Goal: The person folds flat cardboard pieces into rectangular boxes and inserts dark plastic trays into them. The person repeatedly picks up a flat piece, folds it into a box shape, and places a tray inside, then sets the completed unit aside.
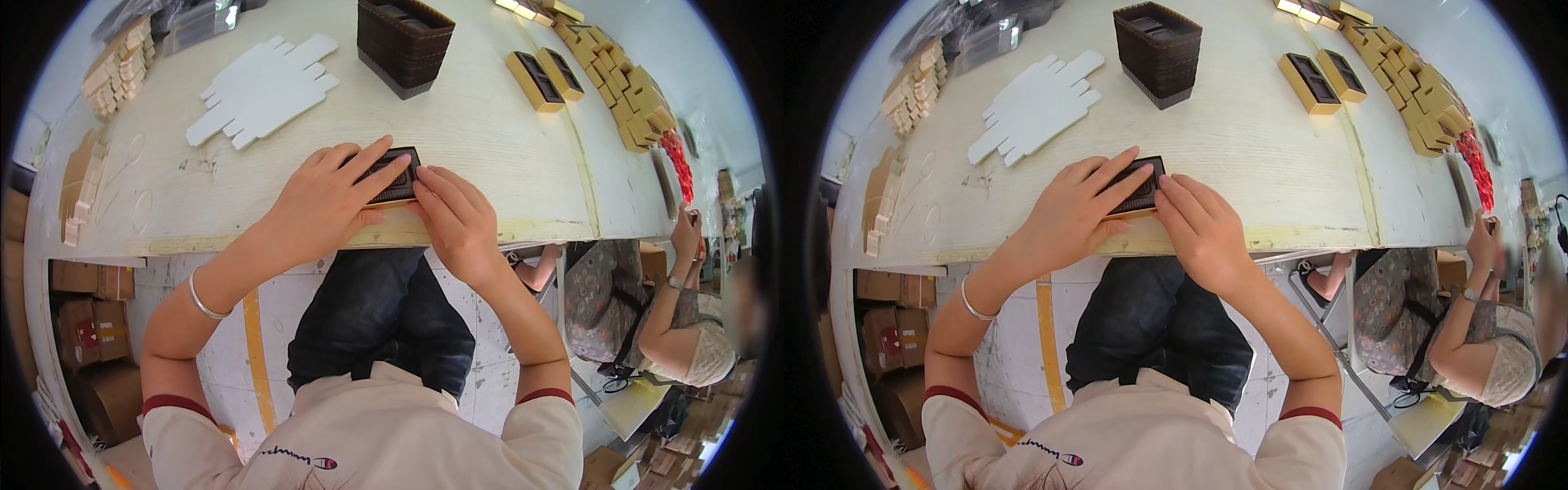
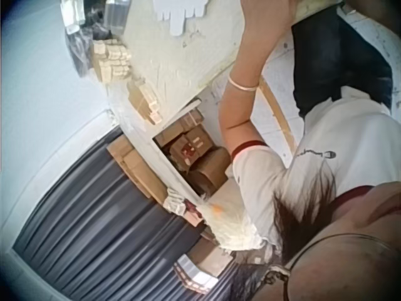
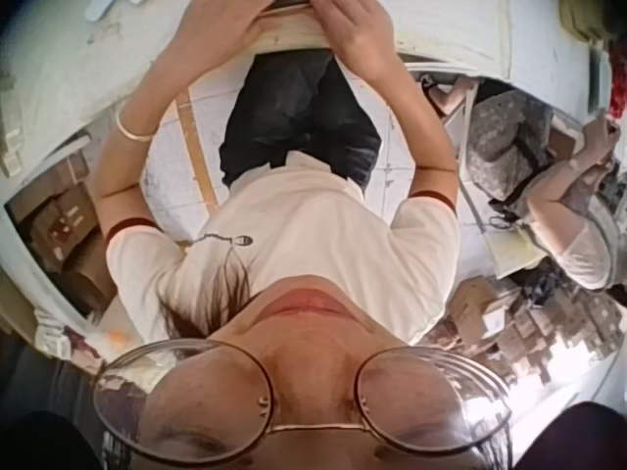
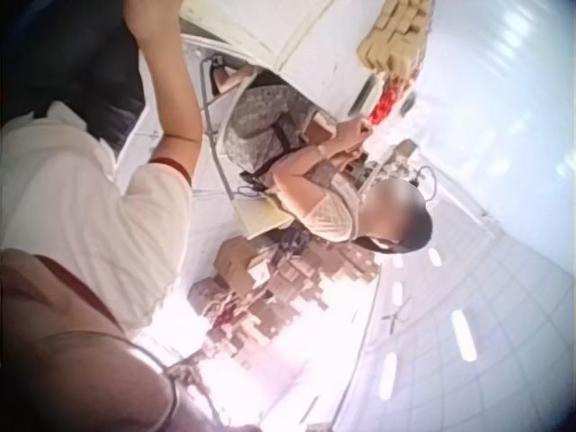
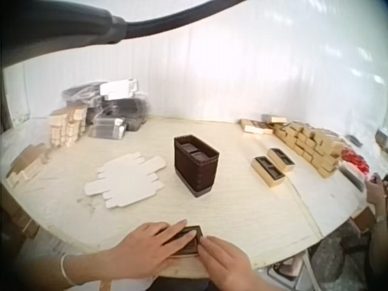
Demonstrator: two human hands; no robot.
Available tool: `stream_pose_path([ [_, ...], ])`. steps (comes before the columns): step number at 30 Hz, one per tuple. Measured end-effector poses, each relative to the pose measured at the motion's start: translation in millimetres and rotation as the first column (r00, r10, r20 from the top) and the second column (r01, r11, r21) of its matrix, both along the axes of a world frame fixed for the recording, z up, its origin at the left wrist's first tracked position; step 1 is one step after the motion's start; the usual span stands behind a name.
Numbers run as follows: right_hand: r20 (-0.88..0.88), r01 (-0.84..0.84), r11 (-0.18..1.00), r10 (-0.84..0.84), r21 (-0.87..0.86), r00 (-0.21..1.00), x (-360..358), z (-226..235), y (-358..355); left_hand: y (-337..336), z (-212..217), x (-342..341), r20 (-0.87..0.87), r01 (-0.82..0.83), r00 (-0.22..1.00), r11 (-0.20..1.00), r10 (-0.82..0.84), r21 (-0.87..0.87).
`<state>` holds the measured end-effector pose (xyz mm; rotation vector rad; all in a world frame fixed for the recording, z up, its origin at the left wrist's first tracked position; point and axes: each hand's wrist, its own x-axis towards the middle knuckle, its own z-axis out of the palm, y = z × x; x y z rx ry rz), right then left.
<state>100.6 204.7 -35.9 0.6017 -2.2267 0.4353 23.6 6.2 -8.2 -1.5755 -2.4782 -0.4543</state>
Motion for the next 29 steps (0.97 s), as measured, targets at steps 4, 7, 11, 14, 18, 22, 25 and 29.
stream_pose_path([
  [4,0.027,0.017,0.986,-0.022,0.169,0.999,3,8,-5,2,-6,5,-0.087,-0.041,0.995,0.999,0.039,-0.02],
  [7,0.13,-0.049,0.994,0.037,0.095,0.991,-2,11,2,3,-3,6,-0.056,-0.049,0.997,0.995,0.044,-0.088],
  [11,0.475,-0.024,0.958,0.164,-0.287,0.864,0,27,8,-12,11,6,0.014,-0.062,0.998,0.997,0.063,-0.043],
  [14,0.42,-0.022,0.94,0.173,-0.342,0.891,-8,21,7,-31,18,8,0.02,-0.217,0.976,0.976,0.218,-0.018],
  [18,0.544,-0.112,0.923,0.311,-0.367,0.78,-23,17,9,-42,0,3,0.201,-0.148,0.97,0.987,0.134,0.055],
  [22,0.511,-0.142,0.976,0.207,-0.163,0.834,-25,14,11,-40,0,2,0.049,-0.106,0.993,0.994,0.108,-0.028],
  [25,0.435,-0.154,0.979,0.198,-0.133,0.879,-23,8,14,-39,0,-3,0.1,-0.082,0.991,0.996,0.084,-0.028],
  [29,0.427,-0.124,0.983,0.17,-0.133,0.888,-20,7,17,-39,-8,-11,0.203,-0.072,0.978,0.995,0.055,0.076],
])
